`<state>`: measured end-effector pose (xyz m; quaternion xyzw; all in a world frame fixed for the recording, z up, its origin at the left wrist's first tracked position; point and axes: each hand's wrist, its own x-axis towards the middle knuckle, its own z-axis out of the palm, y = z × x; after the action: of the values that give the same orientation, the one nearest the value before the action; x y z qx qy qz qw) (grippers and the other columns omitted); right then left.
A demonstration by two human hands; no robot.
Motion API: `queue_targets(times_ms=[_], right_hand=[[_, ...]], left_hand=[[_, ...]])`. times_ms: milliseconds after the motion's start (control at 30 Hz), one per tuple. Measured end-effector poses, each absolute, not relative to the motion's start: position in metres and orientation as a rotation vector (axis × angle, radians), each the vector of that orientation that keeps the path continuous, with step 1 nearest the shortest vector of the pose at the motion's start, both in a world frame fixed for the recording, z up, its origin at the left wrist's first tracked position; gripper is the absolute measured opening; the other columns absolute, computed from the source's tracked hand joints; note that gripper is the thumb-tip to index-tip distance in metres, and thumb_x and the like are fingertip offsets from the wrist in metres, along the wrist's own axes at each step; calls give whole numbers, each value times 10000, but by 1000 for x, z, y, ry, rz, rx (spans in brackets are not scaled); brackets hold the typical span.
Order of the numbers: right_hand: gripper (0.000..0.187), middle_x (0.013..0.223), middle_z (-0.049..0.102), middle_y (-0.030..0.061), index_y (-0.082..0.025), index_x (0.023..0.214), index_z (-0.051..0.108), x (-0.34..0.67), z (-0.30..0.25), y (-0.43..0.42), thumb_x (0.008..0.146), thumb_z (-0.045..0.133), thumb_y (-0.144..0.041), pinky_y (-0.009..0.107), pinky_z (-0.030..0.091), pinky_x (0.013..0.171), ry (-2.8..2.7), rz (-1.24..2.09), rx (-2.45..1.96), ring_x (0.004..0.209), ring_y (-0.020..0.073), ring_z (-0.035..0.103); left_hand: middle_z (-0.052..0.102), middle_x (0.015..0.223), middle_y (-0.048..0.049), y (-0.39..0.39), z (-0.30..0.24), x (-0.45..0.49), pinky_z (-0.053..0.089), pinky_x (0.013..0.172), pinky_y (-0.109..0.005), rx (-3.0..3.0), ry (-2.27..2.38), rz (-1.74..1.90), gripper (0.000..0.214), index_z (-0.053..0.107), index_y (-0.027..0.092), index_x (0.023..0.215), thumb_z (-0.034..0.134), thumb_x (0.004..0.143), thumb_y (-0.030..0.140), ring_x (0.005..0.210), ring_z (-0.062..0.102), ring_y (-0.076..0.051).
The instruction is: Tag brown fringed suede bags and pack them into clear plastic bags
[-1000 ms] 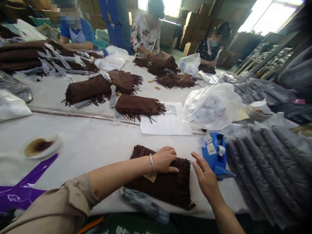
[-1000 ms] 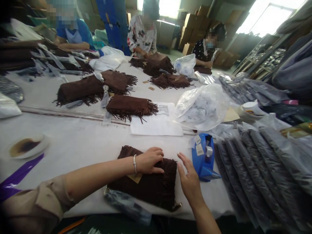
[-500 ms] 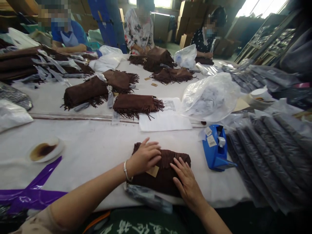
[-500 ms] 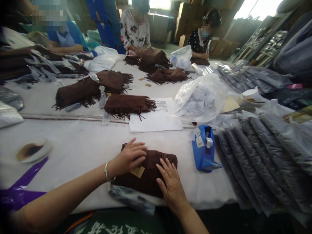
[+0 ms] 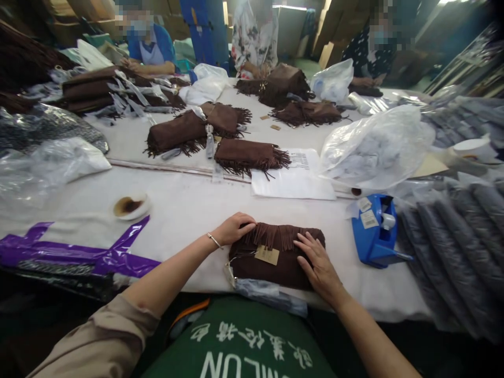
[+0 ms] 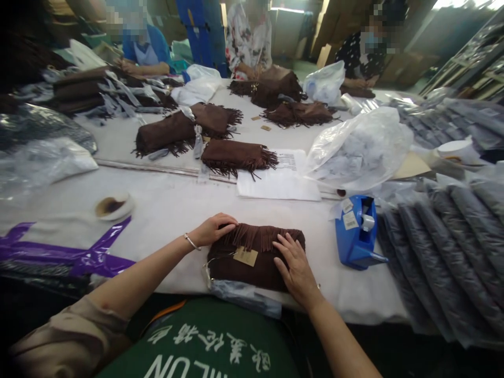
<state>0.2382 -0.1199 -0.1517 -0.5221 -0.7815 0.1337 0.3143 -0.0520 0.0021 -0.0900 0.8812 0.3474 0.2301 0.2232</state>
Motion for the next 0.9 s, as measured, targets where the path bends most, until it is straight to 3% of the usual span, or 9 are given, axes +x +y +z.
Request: queue_targets(times_ms=[133, 200, 300, 500, 733, 833, 900], right_hand=[[371, 1472, 332, 21, -274, 1310, 435, 233, -140, -128, 956, 357, -355, 523, 182, 1152, -1907, 424, -1351, 1379, 221, 242], [391, 1480, 315, 27, -268, 1334, 411, 232, -130, -130, 954, 357, -345, 511, 191, 1154, -1865, 379, -1337, 1379, 224, 242], [438, 1496, 286, 23, -270, 1380, 357, 232, -114, -122, 949, 372, -346, 506, 180, 1159, -1936, 269, -1299, 1392, 230, 205], [496, 1508, 263, 4, -284, 1437, 237, 228, -107, -87, 962, 346, -377, 508, 196, 1153, -2211, 207, -1269, 1410, 210, 132], [544, 1472, 331, -8, -321, 1424, 274, 220, -144, -79, 918, 438, -435, 494, 354, 1080, -2539, -84, -1137, 1357, 234, 298], [634, 1417, 424, 10, -289, 1426, 291, 229, -166, -64, 863, 515, -474, 400, 449, 998, -2505, -323, -944, 1275, 238, 434], [646, 1352, 504, -2, -300, 1415, 323, 232, -178, -53, 838, 529, -507, 346, 464, 970, -2449, -423, -836, 1189, 223, 525]], left_hand=[[523, 1316, -81, -41, -76, -66, 261, 1130, -444, 2584, 881, 692, 351, 543, 207, 1241, 505, 912, 325, 1340, 317, -238], [434, 1406, -68, -70, -71, -67, 130, 1168, -491, 2715, 684, 545, 453, 469, 234, 1319, 525, 898, 391, 1396, 201, -258], [357, 1459, -46, -106, -74, -63, 45, 1178, -491, 2808, 367, 224, 533, 377, 267, 1382, 499, 899, 456, 1405, 181, -249], [330, 1472, -31, -121, -94, -53, 105, 1182, -458, 2881, 380, 136, 446, 383, 266, 1365, 427, 924, 217, 1407, 173, -204], [316, 1480, -25, -129, -88, -64, 92, 1192, -416, 2946, 333, 205, 467, 385, 222, 1367, 461, 912, 298, 1411, 160, -202], [541, 1312, -36, -112, -78, -95, 268, 1144, -338, 2942, 506, 406, 392, 488, 217, 1279, 503, 899, 314, 1291, 414, -182], [684, 1015, -44, -92, -65, -134, 444, 967, -275, 2872, 1050, 620, 247, 600, 207, 1119, 492, 911, 283, 1015, 605, -155]])
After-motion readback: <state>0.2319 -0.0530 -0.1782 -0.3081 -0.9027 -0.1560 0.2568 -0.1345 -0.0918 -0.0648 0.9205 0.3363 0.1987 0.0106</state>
